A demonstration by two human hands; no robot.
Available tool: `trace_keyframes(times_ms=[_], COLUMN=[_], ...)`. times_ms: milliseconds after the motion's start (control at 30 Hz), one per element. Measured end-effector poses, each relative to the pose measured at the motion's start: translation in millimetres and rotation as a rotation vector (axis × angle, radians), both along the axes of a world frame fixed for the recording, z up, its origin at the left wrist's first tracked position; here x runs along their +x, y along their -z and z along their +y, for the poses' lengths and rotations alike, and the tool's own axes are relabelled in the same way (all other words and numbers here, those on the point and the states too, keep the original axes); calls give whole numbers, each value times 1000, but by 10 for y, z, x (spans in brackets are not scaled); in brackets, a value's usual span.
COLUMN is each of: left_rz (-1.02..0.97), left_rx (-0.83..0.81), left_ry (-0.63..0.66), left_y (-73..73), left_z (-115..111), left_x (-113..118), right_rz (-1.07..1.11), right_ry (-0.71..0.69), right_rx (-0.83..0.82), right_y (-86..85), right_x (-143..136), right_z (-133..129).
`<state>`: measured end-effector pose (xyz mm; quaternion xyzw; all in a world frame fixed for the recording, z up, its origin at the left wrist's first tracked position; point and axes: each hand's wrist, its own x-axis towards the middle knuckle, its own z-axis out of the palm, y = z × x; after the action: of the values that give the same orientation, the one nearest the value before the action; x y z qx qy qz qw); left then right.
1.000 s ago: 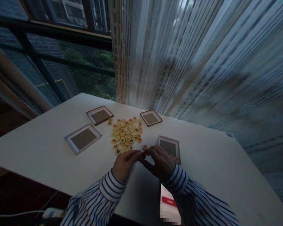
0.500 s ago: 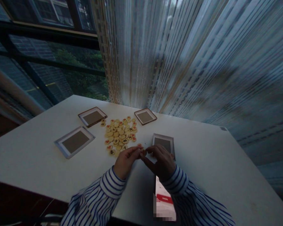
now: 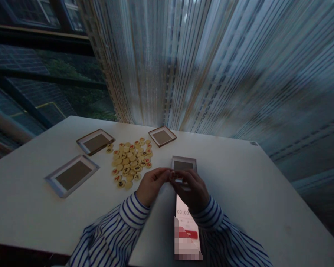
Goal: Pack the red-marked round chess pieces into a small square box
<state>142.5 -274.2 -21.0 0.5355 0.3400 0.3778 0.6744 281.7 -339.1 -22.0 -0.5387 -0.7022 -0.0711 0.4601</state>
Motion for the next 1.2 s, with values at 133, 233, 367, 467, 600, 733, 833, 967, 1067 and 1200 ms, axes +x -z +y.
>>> trace_keyframes(times_ms=[133, 233, 367, 467, 600, 733, 833, 967, 1067, 1200], left_rz=[30, 41, 81, 131, 152, 146, 180, 277, 376, 436], left_rx=[21, 26, 45, 80, 132, 171, 198, 301, 466, 652], left_ry=[84, 92, 67, 57, 63, 43, 26, 0, -76, -141], left_y=[39, 135, 218, 196, 152, 190, 235, 242, 231, 241], left_z=[27, 45, 33, 6, -28, -50, -57, -57, -45, -15], left_x=[115, 173, 207, 213, 223, 239, 244, 234, 213, 182], right_rz=[31, 37, 36, 35, 39, -3, -14, -21, -37, -56], right_ry=[38, 53, 46, 23, 15, -21, -22, -18, 5, 117], right_rx=[24, 17, -21, -57, -70, -92, -109, -134, -147, -160], right_y=[50, 90, 143, 160, 169, 198, 215, 213, 221, 296], right_x=[96, 155, 205, 224, 244, 286, 316, 350, 402, 496], right_z=[-10, -11, -26, -48, -67, -66, -62, -59, -55, -44])
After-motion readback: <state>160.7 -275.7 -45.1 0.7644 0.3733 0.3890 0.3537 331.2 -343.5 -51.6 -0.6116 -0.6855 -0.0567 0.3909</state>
